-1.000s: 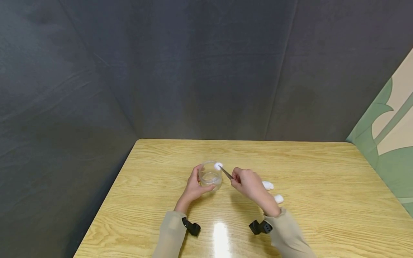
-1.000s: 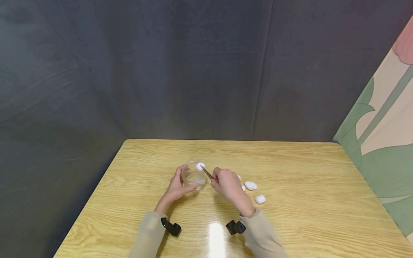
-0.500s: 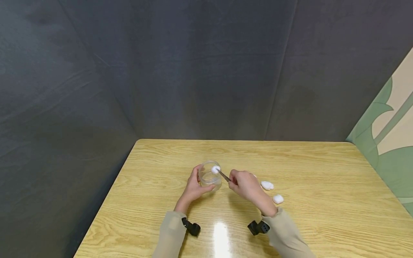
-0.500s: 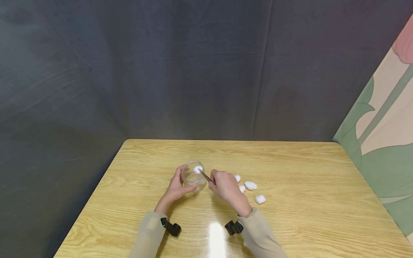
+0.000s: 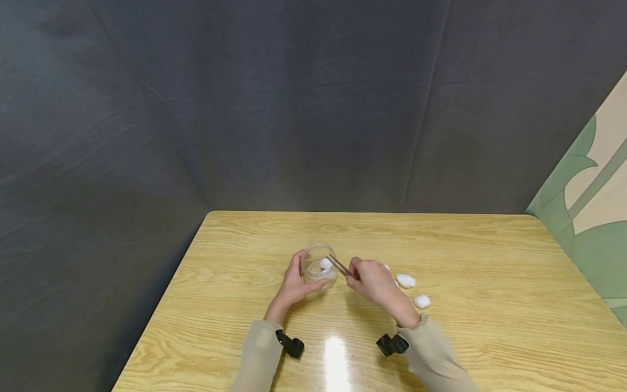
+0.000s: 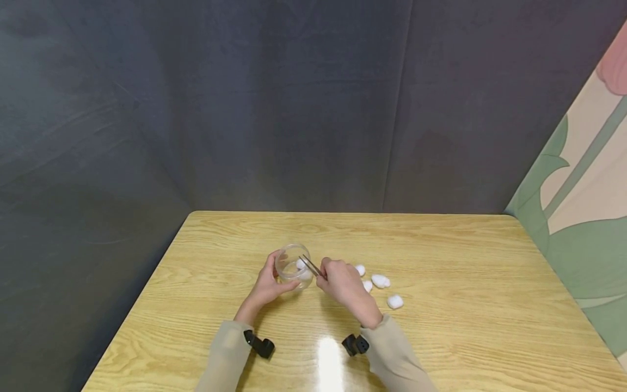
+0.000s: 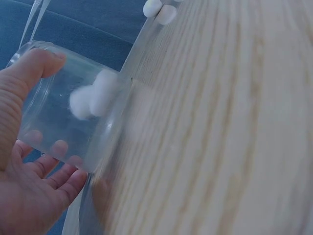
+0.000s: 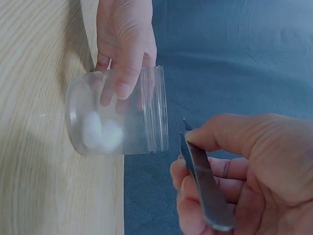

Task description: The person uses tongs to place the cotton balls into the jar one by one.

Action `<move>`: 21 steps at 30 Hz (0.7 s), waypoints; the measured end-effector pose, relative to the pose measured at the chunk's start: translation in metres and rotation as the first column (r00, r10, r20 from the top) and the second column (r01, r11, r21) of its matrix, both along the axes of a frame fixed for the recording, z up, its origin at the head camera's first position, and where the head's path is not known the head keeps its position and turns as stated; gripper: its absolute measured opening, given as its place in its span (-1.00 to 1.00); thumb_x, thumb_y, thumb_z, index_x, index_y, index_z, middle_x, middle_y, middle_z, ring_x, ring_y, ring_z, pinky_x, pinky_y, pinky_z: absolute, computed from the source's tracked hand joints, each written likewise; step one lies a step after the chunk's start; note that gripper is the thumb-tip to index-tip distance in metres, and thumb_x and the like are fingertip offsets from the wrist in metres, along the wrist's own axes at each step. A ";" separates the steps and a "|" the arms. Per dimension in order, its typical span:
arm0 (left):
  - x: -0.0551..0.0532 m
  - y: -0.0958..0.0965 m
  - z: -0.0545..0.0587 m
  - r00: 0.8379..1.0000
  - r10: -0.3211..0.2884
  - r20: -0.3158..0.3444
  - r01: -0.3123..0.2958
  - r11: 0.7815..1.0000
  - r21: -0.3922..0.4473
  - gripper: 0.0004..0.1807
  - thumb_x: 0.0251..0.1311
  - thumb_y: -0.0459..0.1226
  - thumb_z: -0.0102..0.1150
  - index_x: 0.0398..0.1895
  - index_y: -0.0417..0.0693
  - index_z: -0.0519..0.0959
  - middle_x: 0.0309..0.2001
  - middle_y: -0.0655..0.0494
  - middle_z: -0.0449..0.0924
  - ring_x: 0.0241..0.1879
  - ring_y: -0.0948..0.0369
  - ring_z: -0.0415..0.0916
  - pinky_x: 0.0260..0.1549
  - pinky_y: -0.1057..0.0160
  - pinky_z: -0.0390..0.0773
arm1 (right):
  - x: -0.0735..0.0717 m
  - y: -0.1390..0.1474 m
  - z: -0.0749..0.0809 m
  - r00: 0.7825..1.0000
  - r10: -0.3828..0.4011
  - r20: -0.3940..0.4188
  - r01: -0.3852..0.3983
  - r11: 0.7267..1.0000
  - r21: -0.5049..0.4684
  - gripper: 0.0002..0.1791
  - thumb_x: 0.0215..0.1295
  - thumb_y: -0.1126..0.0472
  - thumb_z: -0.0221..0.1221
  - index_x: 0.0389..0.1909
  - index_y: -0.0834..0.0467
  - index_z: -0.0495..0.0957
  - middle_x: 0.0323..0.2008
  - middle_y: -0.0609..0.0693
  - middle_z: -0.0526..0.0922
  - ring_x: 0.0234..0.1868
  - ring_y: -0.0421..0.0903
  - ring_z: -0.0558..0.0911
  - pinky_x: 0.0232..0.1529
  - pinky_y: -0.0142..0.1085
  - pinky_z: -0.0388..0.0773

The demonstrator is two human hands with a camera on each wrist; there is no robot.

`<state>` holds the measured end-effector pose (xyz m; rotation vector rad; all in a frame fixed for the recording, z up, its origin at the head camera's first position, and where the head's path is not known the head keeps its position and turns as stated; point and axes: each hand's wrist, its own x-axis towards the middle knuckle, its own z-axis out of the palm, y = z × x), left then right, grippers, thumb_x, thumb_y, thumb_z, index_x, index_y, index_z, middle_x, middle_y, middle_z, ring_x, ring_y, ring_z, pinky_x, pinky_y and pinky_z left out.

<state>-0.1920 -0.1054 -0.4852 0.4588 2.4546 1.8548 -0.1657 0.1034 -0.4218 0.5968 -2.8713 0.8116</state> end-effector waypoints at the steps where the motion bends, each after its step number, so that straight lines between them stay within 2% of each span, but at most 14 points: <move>1: -0.002 0.000 -0.004 1.000 0.004 0.003 -0.004 1.000 0.001 -0.10 -0.11 -0.45 0.39 0.31 -0.40 0.08 0.23 -0.41 0.21 0.17 -0.24 0.23 0.06 -0.11 0.29 | 0.000 0.000 0.000 1.000 -0.002 0.005 0.002 1.000 0.000 -0.82 0.10 0.32 0.24 -0.57 0.13 0.42 -0.72 -0.14 0.36 -0.71 -0.24 0.27 -0.67 -0.37 0.21; 7: -0.014 -0.002 -0.031 0.999 0.034 0.002 -0.034 0.999 -0.014 -0.07 -0.12 -0.38 0.44 0.33 -0.25 0.12 0.24 -0.27 0.25 0.20 -0.12 0.23 0.10 -0.10 0.27 | 0.000 0.003 0.002 0.999 -0.009 0.040 0.009 1.000 0.002 -0.82 0.12 0.31 0.23 -0.55 0.12 0.42 -0.72 -0.14 0.36 -0.72 -0.23 0.28 -0.67 -0.37 0.20; 8: -0.015 -0.003 -0.032 0.999 0.037 -0.002 -0.037 0.999 -0.018 -0.07 -0.13 -0.37 0.45 0.33 -0.23 0.13 0.24 -0.24 0.26 0.20 -0.10 0.24 0.10 -0.08 0.28 | 0.000 0.004 0.002 0.999 -0.009 0.038 0.009 1.000 0.002 -0.82 0.12 0.31 0.23 -0.55 0.12 0.42 -0.72 -0.14 0.36 -0.71 -0.23 0.28 -0.67 -0.37 0.20; 18: -0.014 -0.004 -0.033 0.999 0.037 -0.017 -0.037 0.999 -0.023 -0.08 -0.14 -0.31 0.46 0.31 -0.19 0.15 0.22 -0.22 0.28 0.19 -0.08 0.25 0.07 -0.07 0.29 | 0.001 0.013 0.000 0.999 -0.027 0.040 0.027 1.000 -0.009 -0.84 0.12 0.32 0.21 -0.54 0.14 0.42 -0.73 -0.14 0.34 -0.72 -0.24 0.26 -0.67 -0.38 0.19; 20: -0.010 -0.003 -0.023 0.999 0.030 -0.012 -0.030 0.999 -0.024 -0.08 -0.12 -0.35 0.44 0.32 -0.25 0.13 0.23 -0.27 0.27 0.19 -0.12 0.24 0.06 -0.09 0.29 | 0.001 0.015 0.000 0.998 -0.029 0.047 0.030 0.999 -0.014 -0.84 0.13 0.32 0.20 -0.54 0.14 0.42 -0.73 -0.13 0.33 -0.72 -0.24 0.25 -0.67 -0.38 0.18; 21: -0.010 -0.003 -0.023 1.000 0.029 -0.011 -0.029 0.999 -0.023 -0.08 -0.12 -0.36 0.44 0.32 -0.26 0.12 0.23 -0.29 0.26 0.19 -0.14 0.24 0.06 -0.10 0.29 | 0.002 0.016 0.000 0.998 -0.033 0.054 0.034 0.999 -0.017 -0.84 0.13 0.32 0.20 -0.54 0.15 0.42 -0.73 -0.13 0.33 -0.72 -0.24 0.25 -0.67 -0.38 0.18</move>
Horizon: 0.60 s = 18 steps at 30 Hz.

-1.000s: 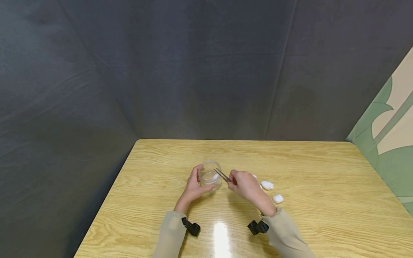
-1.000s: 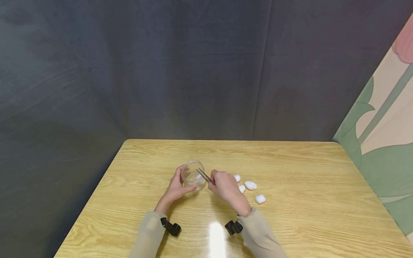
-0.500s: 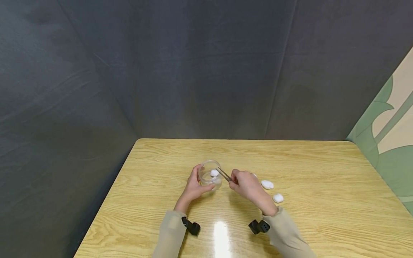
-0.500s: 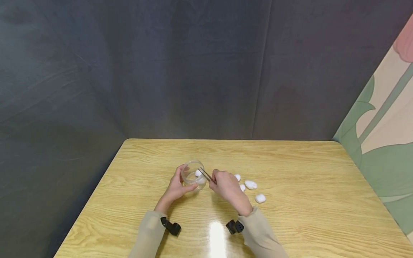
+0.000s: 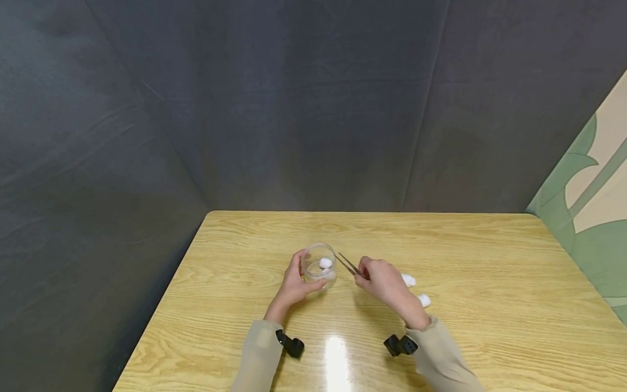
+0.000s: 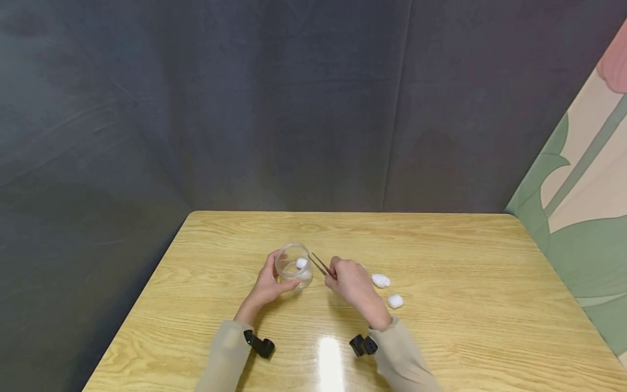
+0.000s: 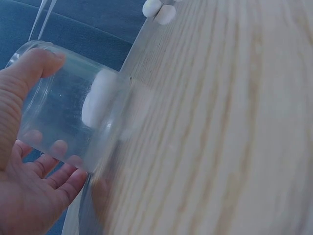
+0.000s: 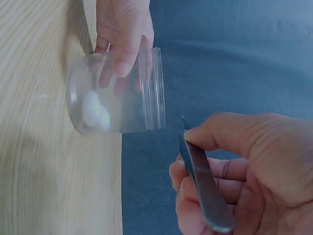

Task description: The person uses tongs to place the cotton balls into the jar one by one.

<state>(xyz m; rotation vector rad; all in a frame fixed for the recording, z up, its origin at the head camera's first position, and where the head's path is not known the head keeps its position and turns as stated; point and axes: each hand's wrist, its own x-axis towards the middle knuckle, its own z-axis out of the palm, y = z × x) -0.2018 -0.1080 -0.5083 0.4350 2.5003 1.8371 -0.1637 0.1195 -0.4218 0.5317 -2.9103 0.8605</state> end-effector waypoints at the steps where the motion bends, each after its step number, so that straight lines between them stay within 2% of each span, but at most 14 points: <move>1: 0.000 0.000 0.000 1.000 0.001 -0.002 -0.001 1.000 -0.001 -0.08 -0.12 -0.36 0.44 0.32 -0.26 0.12 0.23 -0.29 0.26 0.19 -0.15 0.24 0.05 -0.10 0.29 | 0.000 0.001 0.000 1.000 -0.002 0.005 0.002 1.000 -0.003 -0.85 0.13 0.32 0.20 -0.54 0.15 0.42 -0.74 -0.13 0.32 -0.72 -0.23 0.24 -0.66 -0.38 0.18; 4: 0.000 0.000 -0.001 1.000 0.005 0.008 -0.005 1.000 -0.006 -0.07 -0.12 -0.37 0.44 0.33 -0.26 0.12 0.24 -0.28 0.26 0.19 -0.14 0.24 0.05 -0.10 0.29 | 0.002 0.004 0.000 1.000 -0.011 0.017 0.011 1.000 -0.009 -0.85 0.14 0.32 0.20 -0.53 0.15 0.42 -0.73 -0.12 0.32 -0.72 -0.23 0.24 -0.66 -0.39 0.19; 6: -0.005 -0.001 -0.012 1.000 0.015 0.004 -0.015 1.000 -0.011 -0.07 -0.14 -0.33 0.46 0.33 -0.19 0.13 0.23 -0.22 0.28 0.18 -0.09 0.26 0.05 -0.06 0.30 | 0.002 0.007 -0.001 1.000 -0.016 0.018 0.016 1.000 -0.011 -0.85 0.13 0.32 0.20 -0.53 0.15 0.42 -0.73 -0.13 0.32 -0.72 -0.24 0.24 -0.66 -0.39 0.18; 18: -0.005 -0.001 -0.012 1.000 0.013 -0.015 -0.013 1.000 0.001 -0.08 -0.15 -0.31 0.47 0.30 -0.20 0.16 0.23 -0.21 0.28 0.16 -0.08 0.27 0.03 -0.02 0.31 | 0.006 0.021 -0.004 0.999 -0.038 0.024 0.038 0.999 -0.017 -0.85 0.16 0.31 0.20 -0.50 0.16 0.42 -0.72 -0.13 0.32 -0.72 -0.25 0.23 -0.67 -0.41 0.14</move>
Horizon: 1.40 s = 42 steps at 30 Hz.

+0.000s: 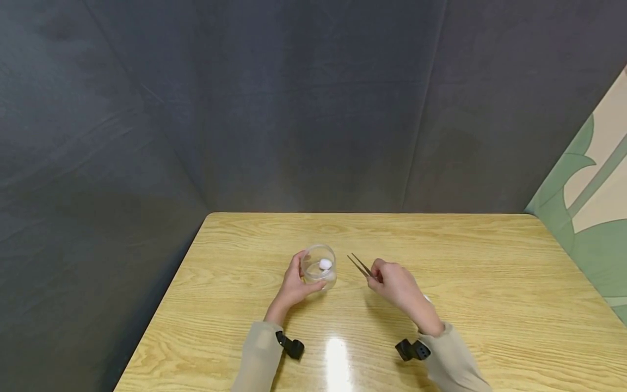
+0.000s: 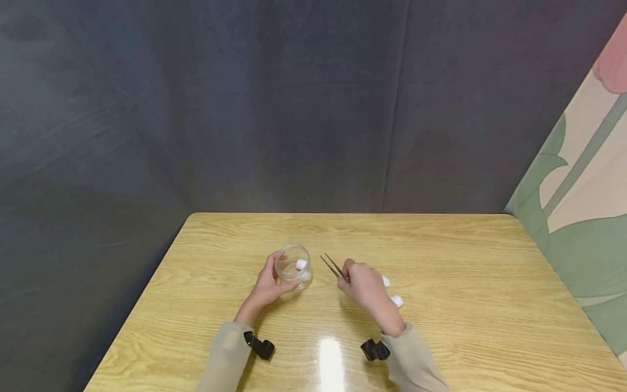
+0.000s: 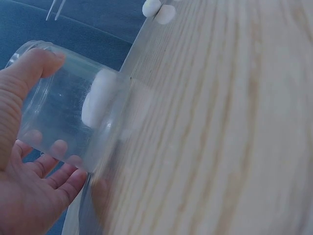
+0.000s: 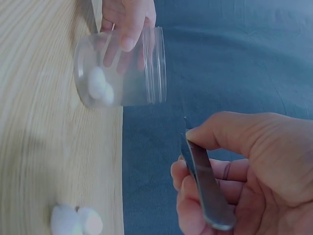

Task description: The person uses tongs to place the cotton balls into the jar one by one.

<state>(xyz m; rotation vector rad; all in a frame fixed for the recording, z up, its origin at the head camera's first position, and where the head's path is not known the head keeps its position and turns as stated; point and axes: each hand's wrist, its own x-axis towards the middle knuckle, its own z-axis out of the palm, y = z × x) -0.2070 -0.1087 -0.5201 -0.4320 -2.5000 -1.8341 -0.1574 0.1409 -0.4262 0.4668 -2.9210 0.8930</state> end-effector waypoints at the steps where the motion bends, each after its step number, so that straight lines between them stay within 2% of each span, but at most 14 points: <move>1: 0.000 0.000 0.000 1.000 -0.001 0.001 0.001 1.000 0.001 -0.08 -0.15 -0.31 0.47 0.30 -0.20 0.16 0.23 -0.21 0.28 0.17 -0.08 0.26 0.03 -0.03 0.31 | 0.000 0.001 0.000 1.000 -0.003 0.002 0.003 1.000 -0.002 -0.85 0.16 0.31 0.20 -0.50 0.16 0.41 -0.72 -0.13 0.32 -0.72 -0.25 0.22 -0.67 -0.41 0.14; 11: 0.000 0.000 -0.002 1.000 0.006 0.003 -0.006 1.000 -0.010 -0.08 -0.16 -0.30 0.47 0.30 -0.21 0.17 0.22 -0.21 0.29 0.17 -0.06 0.26 0.03 -0.02 0.30 | 0.004 0.013 -0.002 0.999 -0.037 -0.024 0.036 0.999 -0.008 -0.84 0.14 0.34 0.21 -0.52 0.17 0.41 -0.73 -0.13 0.33 -0.71 -0.25 0.25 -0.68 -0.41 0.16; 27: 0.001 0.000 -0.001 1.000 0.000 -0.019 0.000 1.000 -0.011 -0.08 -0.16 -0.31 0.47 0.29 -0.24 0.16 0.21 -0.24 0.29 0.14 -0.09 0.29 0.02 -0.06 0.32 | 0.007 0.032 -0.005 0.997 -0.073 -0.022 0.073 0.997 -0.019 -0.85 0.16 0.34 0.17 -0.52 0.17 0.39 -0.71 -0.12 0.30 -0.70 -0.23 0.24 -0.67 -0.40 0.14; 31: 0.000 0.000 0.001 1.000 0.003 -0.006 -0.003 1.000 -0.012 -0.08 -0.18 -0.32 0.47 0.29 -0.23 0.17 0.20 -0.23 0.30 0.15 -0.08 0.28 0.03 -0.04 0.31 | 0.007 0.037 -0.006 0.996 -0.082 -0.031 0.082 0.997 -0.009 -0.84 0.16 0.34 0.18 -0.52 0.18 0.40 -0.71 -0.11 0.30 -0.70 -0.22 0.24 -0.67 -0.39 0.15; 42: 0.000 -0.001 0.001 1.000 0.004 -0.012 -0.004 1.000 -0.011 -0.10 -0.17 -0.33 0.47 0.28 -0.21 0.18 0.19 -0.22 0.31 0.16 -0.10 0.27 0.02 -0.05 0.31 | 0.010 0.049 -0.008 0.995 -0.103 0.019 0.103 0.995 -0.015 -0.86 0.20 0.31 0.17 -0.48 0.21 0.41 -0.71 -0.09 0.33 -0.72 -0.22 0.29 -0.69 -0.38 0.19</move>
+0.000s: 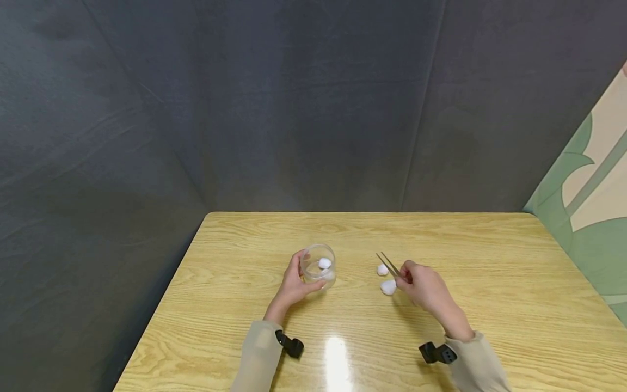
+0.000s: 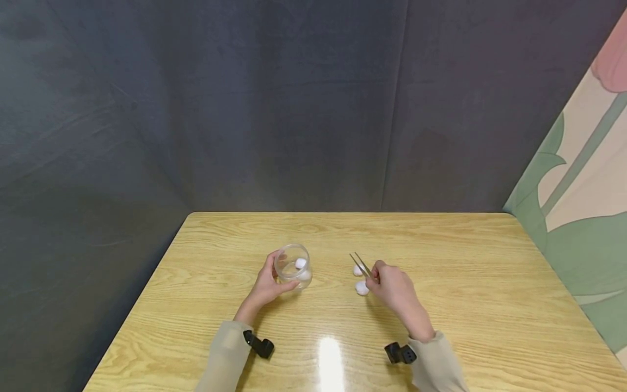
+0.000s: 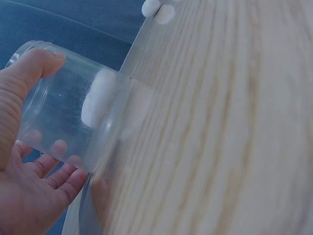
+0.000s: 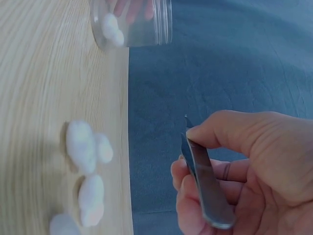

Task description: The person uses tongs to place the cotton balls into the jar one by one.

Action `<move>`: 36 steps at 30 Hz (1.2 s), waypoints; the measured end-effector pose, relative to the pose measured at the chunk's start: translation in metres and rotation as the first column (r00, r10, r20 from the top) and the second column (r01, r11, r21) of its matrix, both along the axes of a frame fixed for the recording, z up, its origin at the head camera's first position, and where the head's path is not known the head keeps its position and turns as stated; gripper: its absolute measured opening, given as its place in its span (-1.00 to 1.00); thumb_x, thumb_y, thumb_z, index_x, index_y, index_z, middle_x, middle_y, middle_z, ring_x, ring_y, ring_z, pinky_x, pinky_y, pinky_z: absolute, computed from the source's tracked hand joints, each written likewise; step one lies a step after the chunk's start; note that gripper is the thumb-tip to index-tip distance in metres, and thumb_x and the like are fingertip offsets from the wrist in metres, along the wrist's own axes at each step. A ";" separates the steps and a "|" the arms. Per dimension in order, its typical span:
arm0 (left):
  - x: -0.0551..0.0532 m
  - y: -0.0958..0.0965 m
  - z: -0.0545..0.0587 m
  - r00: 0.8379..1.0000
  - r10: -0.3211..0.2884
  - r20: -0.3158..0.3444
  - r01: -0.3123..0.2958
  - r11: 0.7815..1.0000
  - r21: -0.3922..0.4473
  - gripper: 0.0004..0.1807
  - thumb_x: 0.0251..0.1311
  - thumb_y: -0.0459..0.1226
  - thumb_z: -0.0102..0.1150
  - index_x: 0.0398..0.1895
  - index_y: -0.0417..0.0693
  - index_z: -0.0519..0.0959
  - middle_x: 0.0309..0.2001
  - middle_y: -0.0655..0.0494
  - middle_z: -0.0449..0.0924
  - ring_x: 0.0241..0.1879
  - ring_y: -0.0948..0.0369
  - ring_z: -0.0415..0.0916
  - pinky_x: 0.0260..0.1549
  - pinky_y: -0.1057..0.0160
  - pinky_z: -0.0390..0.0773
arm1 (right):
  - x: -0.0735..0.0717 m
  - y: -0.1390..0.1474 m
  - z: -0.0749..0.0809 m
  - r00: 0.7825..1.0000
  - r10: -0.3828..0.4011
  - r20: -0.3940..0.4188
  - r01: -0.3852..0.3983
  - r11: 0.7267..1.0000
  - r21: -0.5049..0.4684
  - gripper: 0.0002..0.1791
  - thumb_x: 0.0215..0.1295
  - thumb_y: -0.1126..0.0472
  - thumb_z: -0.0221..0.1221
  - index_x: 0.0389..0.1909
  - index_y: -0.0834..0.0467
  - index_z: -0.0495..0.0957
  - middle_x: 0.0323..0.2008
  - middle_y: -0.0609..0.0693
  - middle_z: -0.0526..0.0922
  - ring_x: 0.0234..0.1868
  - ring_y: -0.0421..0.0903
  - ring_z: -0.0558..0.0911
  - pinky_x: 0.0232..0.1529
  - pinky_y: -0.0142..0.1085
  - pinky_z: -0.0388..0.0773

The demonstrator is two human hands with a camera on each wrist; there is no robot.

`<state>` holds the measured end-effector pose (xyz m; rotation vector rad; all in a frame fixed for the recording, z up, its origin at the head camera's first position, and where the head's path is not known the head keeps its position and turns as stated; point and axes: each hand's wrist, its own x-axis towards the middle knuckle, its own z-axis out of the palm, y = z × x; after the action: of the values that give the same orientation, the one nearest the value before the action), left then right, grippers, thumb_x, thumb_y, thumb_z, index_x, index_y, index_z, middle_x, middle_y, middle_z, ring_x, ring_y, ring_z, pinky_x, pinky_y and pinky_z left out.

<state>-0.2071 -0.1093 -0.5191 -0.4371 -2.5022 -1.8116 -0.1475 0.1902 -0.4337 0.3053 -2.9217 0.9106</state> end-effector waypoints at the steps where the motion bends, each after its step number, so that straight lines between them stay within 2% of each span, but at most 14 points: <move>1: 0.000 0.000 0.000 1.000 0.000 -0.003 0.000 1.000 -0.001 -0.10 -0.17 -0.32 0.47 0.28 -0.20 0.18 0.19 -0.22 0.31 0.16 -0.09 0.28 0.02 -0.05 0.31 | 0.000 0.001 0.000 1.000 -0.003 0.001 0.003 1.000 0.002 -0.86 0.21 0.31 0.17 -0.48 0.21 0.41 -0.71 -0.09 0.33 -0.72 -0.22 0.29 -0.68 -0.38 0.19; 2: 0.002 0.001 0.005 1.000 -0.002 -0.001 0.002 1.000 0.000 -0.10 -0.17 -0.34 0.47 0.28 -0.23 0.18 0.19 -0.24 0.31 0.16 -0.11 0.27 0.02 -0.06 0.31 | 0.000 0.002 -0.001 1.000 -0.005 0.001 0.005 1.000 0.002 -0.86 0.20 0.31 0.17 -0.48 0.21 0.41 -0.70 -0.09 0.33 -0.72 -0.22 0.29 -0.68 -0.38 0.19; 8: 0.003 0.001 0.005 1.000 -0.002 0.016 0.002 1.000 -0.011 -0.09 -0.16 -0.32 0.46 0.29 -0.24 0.16 0.20 -0.24 0.30 0.17 -0.10 0.27 0.04 -0.08 0.30 | 0.003 0.008 -0.003 1.000 -0.021 0.007 0.021 1.000 0.013 -0.82 0.19 0.29 0.21 -0.51 0.20 0.40 -0.70 -0.08 0.33 -0.69 -0.19 0.27 -0.65 -0.36 0.18; 9: 0.001 0.000 0.000 1.000 -0.002 0.015 0.002 1.000 -0.011 -0.08 -0.16 -0.29 0.47 0.29 -0.21 0.16 0.20 -0.22 0.30 0.17 -0.08 0.26 0.05 -0.08 0.29 | 0.004 0.009 -0.004 1.000 -0.023 0.010 0.023 1.000 0.014 -0.81 0.19 0.29 0.21 -0.51 0.20 0.40 -0.70 -0.08 0.33 -0.69 -0.19 0.28 -0.65 -0.36 0.18; 26: 0.002 0.001 0.002 1.000 0.000 0.015 0.000 1.000 -0.003 -0.09 -0.14 -0.35 0.46 0.30 -0.23 0.16 0.22 -0.26 0.28 0.19 -0.13 0.24 0.05 -0.09 0.27 | 0.011 0.034 -0.020 0.998 -0.046 0.033 0.046 0.999 0.015 -0.82 0.17 0.32 0.17 -0.53 0.20 0.37 -0.71 -0.09 0.30 -0.70 -0.21 0.24 -0.67 -0.39 0.15; 27: 0.002 0.002 0.004 1.000 -0.001 0.016 0.001 1.000 -0.005 -0.09 -0.13 -0.37 0.45 0.31 -0.25 0.15 0.22 -0.28 0.27 0.19 -0.15 0.23 0.05 -0.10 0.26 | 0.012 0.035 -0.021 0.998 -0.046 0.037 0.045 0.999 0.016 -0.82 0.17 0.32 0.17 -0.54 0.20 0.37 -0.71 -0.10 0.30 -0.70 -0.21 0.23 -0.67 -0.39 0.15; 34: 0.018 0.004 0.036 0.999 -0.028 0.015 0.028 1.000 0.001 -0.14 -0.10 -0.43 0.40 0.27 -0.41 0.13 0.19 -0.39 0.24 0.16 -0.26 0.22 0.02 -0.09 0.29 | 0.017 0.040 -0.025 0.996 -0.045 0.082 0.045 0.999 0.007 -0.83 0.18 0.32 0.15 -0.54 0.20 0.37 -0.71 -0.09 0.29 -0.69 -0.20 0.22 -0.66 -0.40 0.14; 36: 0.019 0.004 0.038 0.999 -0.028 0.016 0.028 1.000 -0.001 -0.14 -0.10 -0.43 0.39 0.27 -0.42 0.13 0.19 -0.40 0.24 0.16 -0.26 0.22 0.02 -0.10 0.28 | 0.018 0.042 -0.026 0.993 -0.049 0.104 0.048 0.999 0.009 -0.82 0.19 0.31 0.14 -0.55 0.19 0.37 -0.71 -0.09 0.30 -0.69 -0.20 0.23 -0.66 -0.40 0.15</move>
<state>-0.1877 -0.1048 -0.4809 -0.4622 -2.5200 -1.8306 -0.1292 0.2323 -0.4594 0.1914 -3.0128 0.9376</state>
